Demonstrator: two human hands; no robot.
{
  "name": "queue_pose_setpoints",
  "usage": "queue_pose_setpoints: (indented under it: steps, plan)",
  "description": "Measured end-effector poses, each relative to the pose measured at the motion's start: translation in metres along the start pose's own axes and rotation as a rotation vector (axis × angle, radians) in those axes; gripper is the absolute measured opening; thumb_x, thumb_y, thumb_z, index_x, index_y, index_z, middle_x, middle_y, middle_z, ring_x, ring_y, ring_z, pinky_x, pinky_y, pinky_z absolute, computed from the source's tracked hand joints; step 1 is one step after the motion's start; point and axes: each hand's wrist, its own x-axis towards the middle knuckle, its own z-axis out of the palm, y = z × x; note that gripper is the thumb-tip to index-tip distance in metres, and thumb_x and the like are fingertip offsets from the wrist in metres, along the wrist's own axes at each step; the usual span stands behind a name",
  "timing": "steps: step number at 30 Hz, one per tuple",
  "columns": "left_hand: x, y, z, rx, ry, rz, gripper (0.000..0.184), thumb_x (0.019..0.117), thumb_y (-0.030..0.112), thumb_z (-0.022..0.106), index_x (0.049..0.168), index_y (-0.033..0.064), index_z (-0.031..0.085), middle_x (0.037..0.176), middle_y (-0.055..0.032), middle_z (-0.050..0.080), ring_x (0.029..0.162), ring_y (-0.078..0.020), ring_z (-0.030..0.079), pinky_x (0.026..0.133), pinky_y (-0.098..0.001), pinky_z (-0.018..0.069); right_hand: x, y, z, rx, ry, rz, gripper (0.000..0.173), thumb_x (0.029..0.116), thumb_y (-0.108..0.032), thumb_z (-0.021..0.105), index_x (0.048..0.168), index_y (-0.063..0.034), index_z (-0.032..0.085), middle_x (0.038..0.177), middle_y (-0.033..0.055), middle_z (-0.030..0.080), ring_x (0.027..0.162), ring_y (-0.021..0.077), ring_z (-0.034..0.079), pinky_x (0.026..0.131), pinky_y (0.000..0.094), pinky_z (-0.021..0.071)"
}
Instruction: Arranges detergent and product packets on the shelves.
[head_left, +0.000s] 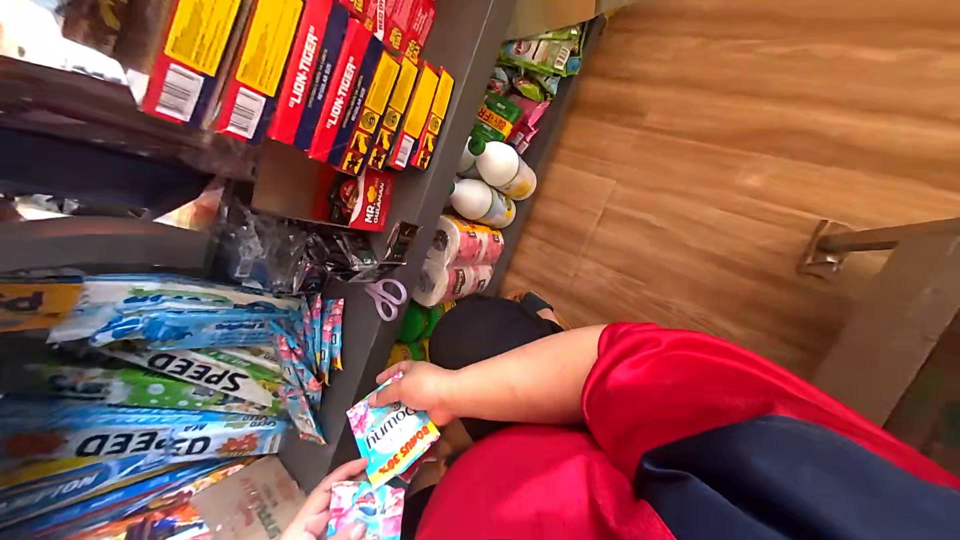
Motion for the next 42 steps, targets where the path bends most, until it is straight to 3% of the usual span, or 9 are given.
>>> queue_pose_setpoints:
  steps: [15, 20, 23, 27, 29, 33, 35, 39, 42]
  plan:
    - [-0.017, -0.054, -0.033, -0.39, 0.065, 0.265, 0.043, 0.0908, 0.024, 0.075, 0.133, 0.0303, 0.067, 0.114, 0.0058, 0.075, 0.091, -0.0047, 0.073, 0.074, -0.0227, 0.0617, 0.003, 0.01, 0.003, -0.186, 0.026, -0.025, 0.067, 0.099, -0.009, 0.063, 0.155, -0.0044, 0.027, 0.121, 0.0235, 0.06, 0.095, 0.0253, 0.066, 0.083, 0.0413, 0.0566]
    - [-0.011, -0.088, -0.019, -0.48, 0.141, 0.316, 0.044, 0.088, 0.025, 0.076, 0.131, 0.0292, 0.068, 0.113, 0.0047, 0.075, 0.096, -0.0055, 0.072, 0.082, -0.0235, 0.0606, 0.008, 0.023, 0.009, -0.432, 0.032, -0.074, 0.074, 0.094, -0.002, 0.067, 0.156, -0.0029, 0.027, 0.134, 0.0271, 0.054, 0.105, 0.0296, 0.065, 0.089, 0.0438, 0.0558]
    - [-0.004, -0.104, -0.001, -0.594, 0.315, 0.286, 0.042, 0.0878, 0.018, 0.073, 0.129, 0.0195, 0.063, 0.104, 0.0024, 0.076, 0.09, -0.0093, 0.074, 0.078, -0.0284, 0.0628, 0.01, 0.025, 0.011, -0.564, 0.06, -0.069, 0.073, 0.0965, -0.003, 0.062, 0.159, -0.0056, 0.023, 0.139, 0.0272, 0.052, 0.109, 0.0308, 0.064, 0.091, 0.0451, 0.0549]
    - [0.015, -0.095, 0.026, -0.681, 0.503, 0.13, 0.037, 0.098, 0.003, 0.037, 0.134, 0.0048, 0.045, 0.104, -0.0045, 0.073, 0.09, -0.0149, 0.074, 0.078, -0.036, 0.0643, 0.008, 0.026, 0.013, -0.57, 0.157, -0.068, 0.065, 0.1006, -0.009, 0.056, 0.158, -0.0075, 0.026, 0.141, 0.024, 0.051, 0.11, 0.0284, 0.063, 0.09, 0.0444, 0.0543]
    - [0.023, -0.088, 0.033, -0.688, 0.558, 0.052, 0.038, 0.1017, 0.001, 0.04, 0.14, -0.0013, 0.042, 0.11, -0.0131, 0.07, 0.093, -0.0212, 0.073, 0.08, -0.041, 0.0635, 0.006, 0.029, 0.013, -0.517, 0.198, -0.067, 0.059, 0.1045, -0.015, 0.053, 0.157, -0.0063, 0.027, 0.137, 0.0226, 0.054, 0.11, 0.0271, 0.064, 0.091, 0.0433, 0.0551]
    - [0.028, -0.078, 0.038, -0.608, 0.555, 0.005, 0.039, 0.1032, 0.003, 0.05, 0.142, -0.0015, 0.046, 0.116, -0.0145, 0.068, 0.097, -0.0197, 0.072, 0.084, -0.0376, 0.0621, 0.005, 0.031, 0.013, -0.56, 0.185, -0.055, 0.058, 0.108, -0.023, 0.049, 0.158, -0.0064, 0.024, 0.131, 0.0205, 0.059, 0.107, 0.025, 0.067, 0.091, 0.042, 0.0576]
    - [0.031, -0.079, 0.041, -0.529, 0.545, -0.015, 0.04, 0.1032, 0.007, 0.054, 0.142, -0.0001, 0.048, 0.121, -0.0146, 0.066, 0.102, -0.0177, 0.069, 0.089, -0.0361, 0.0594, 0.004, 0.032, 0.011, -0.649, 0.115, -0.031, 0.065, 0.1048, -0.017, 0.053, 0.159, -0.007, 0.019, 0.125, 0.0189, 0.061, 0.102, 0.0233, 0.069, 0.089, 0.041, 0.0592]
    - [0.038, -0.083, 0.045, -0.424, 0.536, -0.009, 0.041, 0.1042, 0.013, 0.055, 0.144, 0.002, 0.051, 0.13, -0.0179, 0.062, 0.115, -0.0206, 0.064, 0.1, -0.0388, 0.0525, 0.009, 0.034, 0.008, -0.805, 0.004, 0.003, 0.092, 0.084, -0.003, 0.07, 0.159, -0.0069, 0.017, 0.128, 0.0196, 0.061, 0.103, 0.0245, 0.07, 0.088, 0.0411, 0.0612]
    - [0.037, -0.08, 0.039, -0.348, 0.557, 0.036, 0.042, 0.1043, 0.015, 0.056, 0.145, 0.0047, 0.053, 0.135, -0.0192, 0.06, 0.12, -0.0249, 0.062, 0.104, -0.0426, 0.0502, 0.011, 0.036, 0.011, -0.817, 0.037, -0.006, 0.09, 0.0826, 0.004, 0.067, 0.159, -0.0063, 0.02, 0.125, 0.019, 0.062, 0.1, 0.0244, 0.07, 0.085, 0.0409, 0.062]
